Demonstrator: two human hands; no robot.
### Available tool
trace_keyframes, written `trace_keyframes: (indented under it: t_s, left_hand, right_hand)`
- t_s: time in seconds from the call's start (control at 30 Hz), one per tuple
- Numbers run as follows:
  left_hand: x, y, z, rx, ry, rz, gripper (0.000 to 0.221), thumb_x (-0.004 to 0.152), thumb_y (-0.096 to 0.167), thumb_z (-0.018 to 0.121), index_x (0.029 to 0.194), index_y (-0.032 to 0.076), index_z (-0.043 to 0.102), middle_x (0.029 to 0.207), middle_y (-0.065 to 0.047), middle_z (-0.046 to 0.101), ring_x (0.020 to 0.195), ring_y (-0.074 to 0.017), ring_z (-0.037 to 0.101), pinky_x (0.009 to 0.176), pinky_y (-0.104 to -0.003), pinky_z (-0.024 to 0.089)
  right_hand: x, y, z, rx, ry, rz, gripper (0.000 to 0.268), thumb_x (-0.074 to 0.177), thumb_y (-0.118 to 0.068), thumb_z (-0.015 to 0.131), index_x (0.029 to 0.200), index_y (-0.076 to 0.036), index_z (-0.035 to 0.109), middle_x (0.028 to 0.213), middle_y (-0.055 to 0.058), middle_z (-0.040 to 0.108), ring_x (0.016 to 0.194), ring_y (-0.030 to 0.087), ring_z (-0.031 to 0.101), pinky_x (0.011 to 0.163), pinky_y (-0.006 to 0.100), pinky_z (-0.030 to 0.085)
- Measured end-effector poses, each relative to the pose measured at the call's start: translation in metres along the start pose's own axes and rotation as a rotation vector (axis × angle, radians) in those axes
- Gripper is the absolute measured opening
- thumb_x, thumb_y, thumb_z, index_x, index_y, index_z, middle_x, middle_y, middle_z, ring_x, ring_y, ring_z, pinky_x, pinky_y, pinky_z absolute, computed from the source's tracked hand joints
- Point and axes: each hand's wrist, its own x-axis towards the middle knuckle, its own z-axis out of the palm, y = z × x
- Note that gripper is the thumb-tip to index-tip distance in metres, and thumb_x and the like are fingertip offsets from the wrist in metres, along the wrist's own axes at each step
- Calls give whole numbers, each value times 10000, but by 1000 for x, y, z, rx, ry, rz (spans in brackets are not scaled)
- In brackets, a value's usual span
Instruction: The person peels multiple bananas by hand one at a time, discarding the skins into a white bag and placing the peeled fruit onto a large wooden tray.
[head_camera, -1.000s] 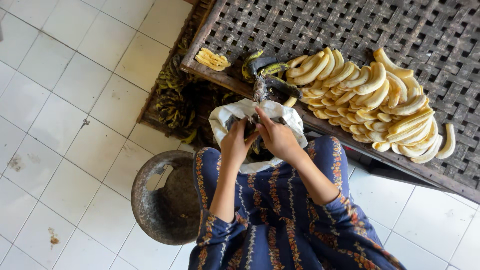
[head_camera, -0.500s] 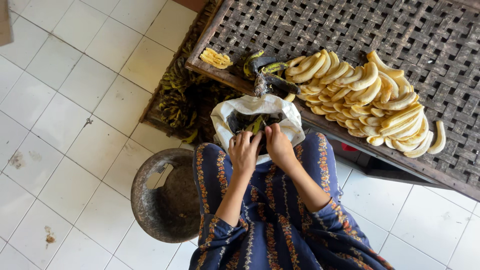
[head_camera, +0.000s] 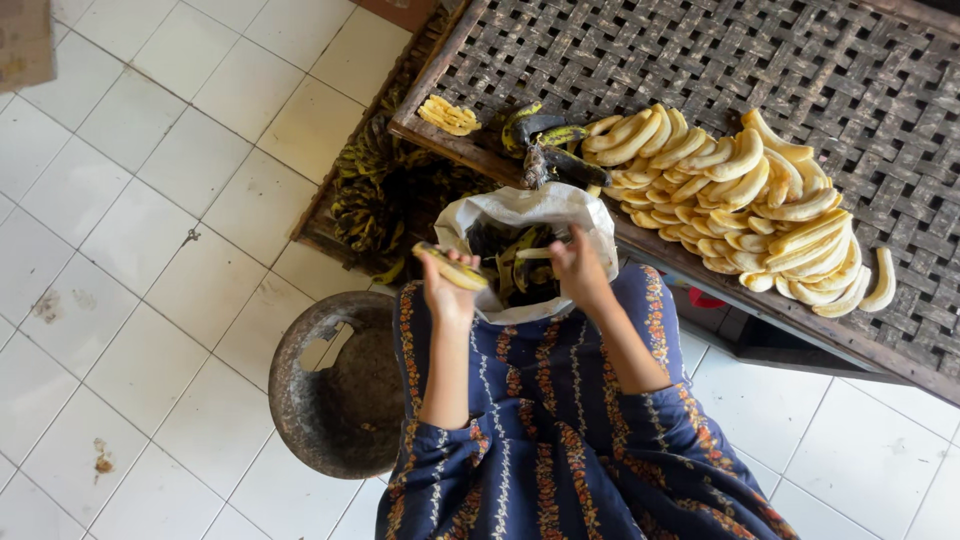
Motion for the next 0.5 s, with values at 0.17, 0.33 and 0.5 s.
trace_keyframes:
  t_s: [0.17, 0.33, 0.5]
  left_hand:
    - [-17, -56, -12, -24, 219, -186, 428, 1040, 507, 445, 1126, 93, 515, 1027, -43, 597, 1015, -231, 613, 969, -397, 478]
    - [-25, -62, -8, 57, 139, -256, 475, 1018, 504, 640, 1227, 96, 516, 1104, -64, 578, 1037, -234, 571, 946, -416, 510]
    - [-24, -49, 22, 380, 34, -269, 671, 780, 290, 849, 1294, 93, 464, 1180, -75, 591, 1118, -237, 599, 1015, -451, 525]
  right_hand:
    - [-41, -57, 35, -295, -113, -248, 340, 998, -311, 643, 1117, 7, 656, 1018, 213, 724, 817, 385, 704, 678, 439, 561]
    - [-40, -50, 39, -468, -118, -136, 235, 1004, -269, 639, 994, -38, 682, 906, 149, 727, 753, 358, 701, 648, 430, 550]
    - [-31, -18, 35, 231, -130, 215, 284, 1088, -252, 597, 1127, -1, 726, 778, 139, 643, 603, 212, 536, 533, 368, 435]
